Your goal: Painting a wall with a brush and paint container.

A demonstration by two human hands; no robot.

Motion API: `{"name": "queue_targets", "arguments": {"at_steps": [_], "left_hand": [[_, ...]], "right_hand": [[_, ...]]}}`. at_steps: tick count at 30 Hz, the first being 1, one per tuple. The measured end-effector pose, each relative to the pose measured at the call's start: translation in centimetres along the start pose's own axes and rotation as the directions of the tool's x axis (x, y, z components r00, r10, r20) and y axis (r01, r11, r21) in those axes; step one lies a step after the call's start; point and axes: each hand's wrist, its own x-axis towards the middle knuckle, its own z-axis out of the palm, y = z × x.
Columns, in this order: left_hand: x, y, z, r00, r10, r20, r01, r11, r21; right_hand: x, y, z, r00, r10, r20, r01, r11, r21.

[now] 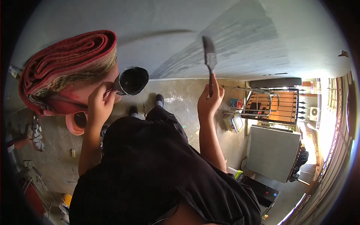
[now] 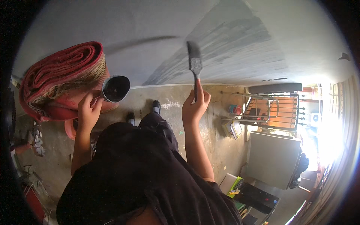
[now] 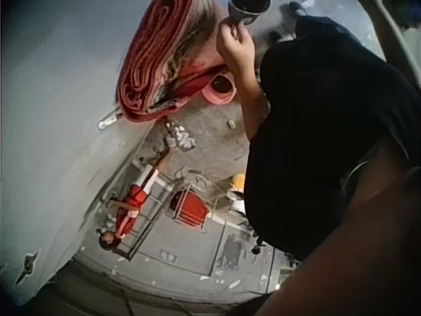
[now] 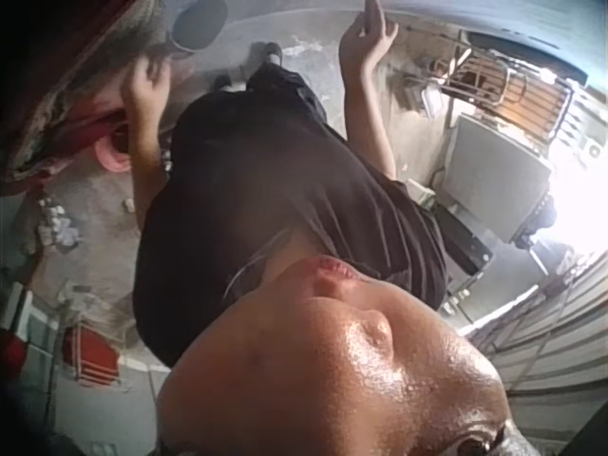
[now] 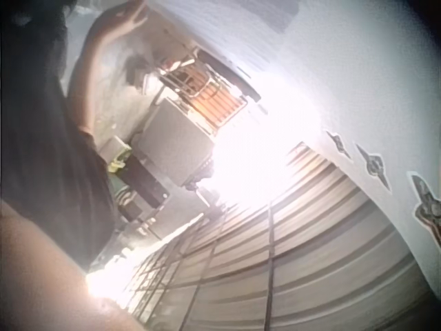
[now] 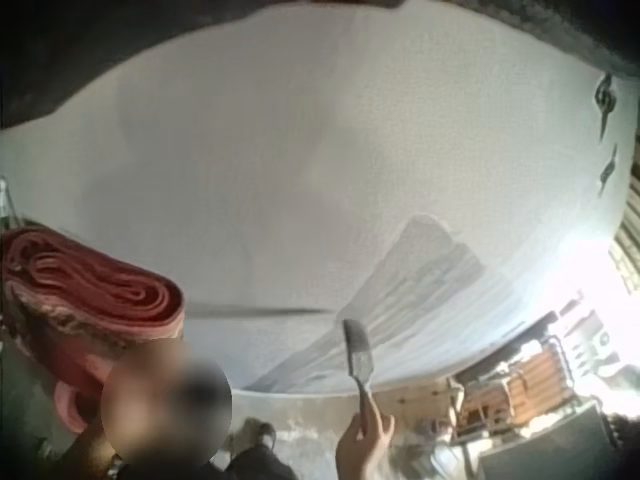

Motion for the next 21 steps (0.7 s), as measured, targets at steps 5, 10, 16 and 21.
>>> {"name": "queue_targets", "arguments": {"at_steps": [5,10,16,21], "left_hand": [[-1.0,0.2,1.6,0.998,0.026,0.057,-0.025,0.999,-0.023],[-1.6,0.7,2.9,0.993,-0.044,0.105,0.047,0.998,-0.028],[-1.9,1.1,2.3,0.993,-0.077,0.087,0.077,0.997,0.008],[-2.5,0.4,1.9,1.000,0.000,0.024,-0.001,0.999,0.042]], "right_hand": [[5.6,-4.5,-1.1,0.964,-0.002,-0.267,0.040,0.989,0.139],[9.3,-5.6,0.5,0.930,-0.063,-0.361,0.120,0.983,0.138],[4.7,-3.2,2.7,0.983,-0.030,-0.182,0.050,0.993,0.107],[7.3,-5.8,1.3,0.956,-0.029,-0.293,0.072,0.988,0.137]]}}
